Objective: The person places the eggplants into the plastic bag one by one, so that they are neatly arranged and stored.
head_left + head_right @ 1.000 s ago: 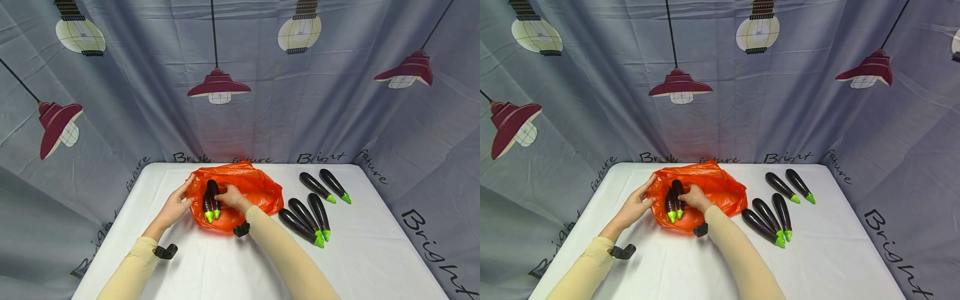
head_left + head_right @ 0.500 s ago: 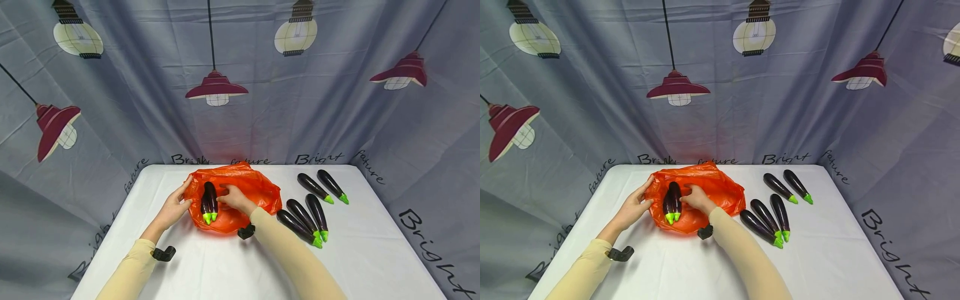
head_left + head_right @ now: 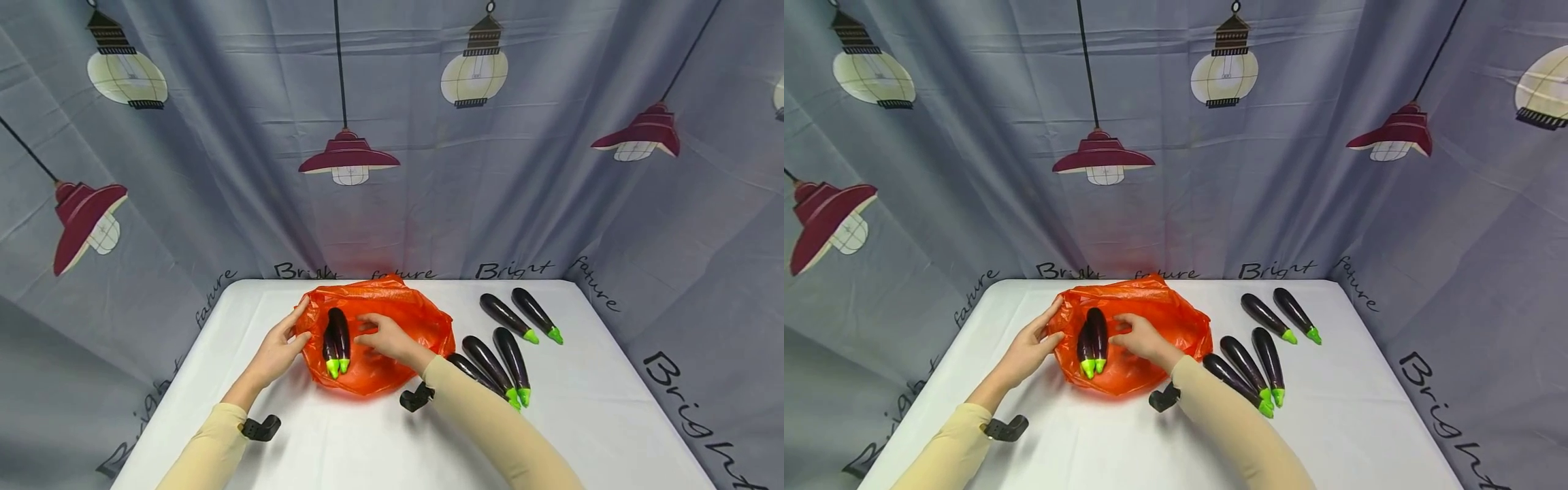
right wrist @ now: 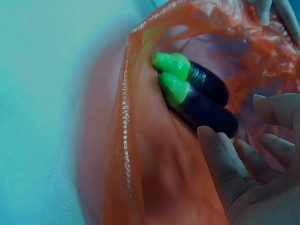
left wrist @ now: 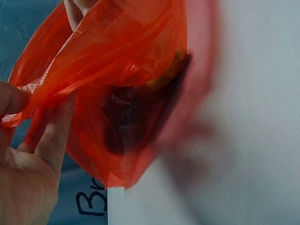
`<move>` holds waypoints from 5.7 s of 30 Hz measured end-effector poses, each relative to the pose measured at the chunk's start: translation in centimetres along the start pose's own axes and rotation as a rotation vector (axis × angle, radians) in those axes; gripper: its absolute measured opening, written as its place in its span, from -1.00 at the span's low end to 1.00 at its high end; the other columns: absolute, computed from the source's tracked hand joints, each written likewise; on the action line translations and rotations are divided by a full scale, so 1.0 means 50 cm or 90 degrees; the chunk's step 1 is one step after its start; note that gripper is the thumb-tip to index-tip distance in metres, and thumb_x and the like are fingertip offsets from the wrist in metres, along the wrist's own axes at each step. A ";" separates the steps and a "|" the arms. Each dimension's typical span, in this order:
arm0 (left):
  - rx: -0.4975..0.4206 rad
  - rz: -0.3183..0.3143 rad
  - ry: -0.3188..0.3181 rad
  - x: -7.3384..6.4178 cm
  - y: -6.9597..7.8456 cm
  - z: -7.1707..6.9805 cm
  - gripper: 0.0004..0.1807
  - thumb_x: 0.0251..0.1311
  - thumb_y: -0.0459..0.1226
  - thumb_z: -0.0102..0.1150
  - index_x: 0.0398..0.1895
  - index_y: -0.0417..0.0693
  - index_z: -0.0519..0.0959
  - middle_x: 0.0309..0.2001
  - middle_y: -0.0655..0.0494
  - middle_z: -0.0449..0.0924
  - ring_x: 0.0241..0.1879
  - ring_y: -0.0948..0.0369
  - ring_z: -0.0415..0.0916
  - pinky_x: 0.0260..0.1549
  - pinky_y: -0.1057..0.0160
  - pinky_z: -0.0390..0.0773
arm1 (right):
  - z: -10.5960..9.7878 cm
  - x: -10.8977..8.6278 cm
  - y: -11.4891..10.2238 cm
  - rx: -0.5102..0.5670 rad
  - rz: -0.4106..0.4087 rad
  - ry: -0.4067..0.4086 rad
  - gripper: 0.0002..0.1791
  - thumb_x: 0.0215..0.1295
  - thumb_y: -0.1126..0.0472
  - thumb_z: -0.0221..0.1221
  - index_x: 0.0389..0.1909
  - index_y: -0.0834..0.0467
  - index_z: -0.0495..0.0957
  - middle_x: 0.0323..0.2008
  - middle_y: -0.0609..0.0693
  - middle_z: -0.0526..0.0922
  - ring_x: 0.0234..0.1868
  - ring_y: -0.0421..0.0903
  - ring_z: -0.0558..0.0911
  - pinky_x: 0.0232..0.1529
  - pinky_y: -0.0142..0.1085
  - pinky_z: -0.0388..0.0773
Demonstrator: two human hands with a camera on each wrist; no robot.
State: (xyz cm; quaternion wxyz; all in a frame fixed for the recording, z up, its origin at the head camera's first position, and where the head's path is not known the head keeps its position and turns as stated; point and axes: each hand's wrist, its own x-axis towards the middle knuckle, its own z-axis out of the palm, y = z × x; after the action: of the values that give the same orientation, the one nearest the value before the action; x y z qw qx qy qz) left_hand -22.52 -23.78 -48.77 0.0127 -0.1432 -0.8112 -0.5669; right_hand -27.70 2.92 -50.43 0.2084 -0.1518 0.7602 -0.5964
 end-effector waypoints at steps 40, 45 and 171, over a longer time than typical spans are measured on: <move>0.002 0.015 0.005 -0.001 0.001 -0.001 -0.21 0.44 -0.46 0.04 0.64 0.23 0.10 0.63 0.12 -0.08 0.49 -0.09 0.14 0.16 0.50 0.36 | -0.355 -0.236 0.015 -0.087 -0.069 0.207 -0.26 0.40 0.23 0.29 0.52 0.28 0.24 0.32 0.35 0.41 0.16 0.22 0.57 -0.02 -0.10 0.69; 0.007 0.008 0.005 -0.001 0.000 -0.001 -0.21 0.44 -0.46 0.05 0.64 0.25 0.10 0.63 0.10 -0.09 0.50 -0.11 0.12 0.18 0.50 0.33 | -0.393 -0.258 0.029 -0.104 -0.046 0.228 -0.24 0.42 0.23 0.27 0.54 0.30 0.19 0.35 0.38 0.37 0.20 0.24 0.53 0.00 -0.15 0.68; -0.008 -0.003 -0.006 -0.002 -0.005 0.007 -0.20 0.43 -0.49 0.03 0.64 0.22 0.10 0.63 0.11 -0.07 0.56 -0.03 -0.06 0.25 0.45 0.27 | -0.471 -0.364 0.201 -0.081 0.170 0.164 0.02 0.27 0.24 0.39 0.58 0.35 -0.02 0.01 0.22 0.42 -0.24 -0.01 0.65 -0.24 0.03 0.72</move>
State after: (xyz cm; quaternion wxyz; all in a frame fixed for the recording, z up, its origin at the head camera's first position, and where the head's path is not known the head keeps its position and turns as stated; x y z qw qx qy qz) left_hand -22.43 -23.57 -49.12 0.0063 -0.1442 -0.8080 -0.5712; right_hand -23.44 33.94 -52.95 0.1766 0.0151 0.8301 -0.5287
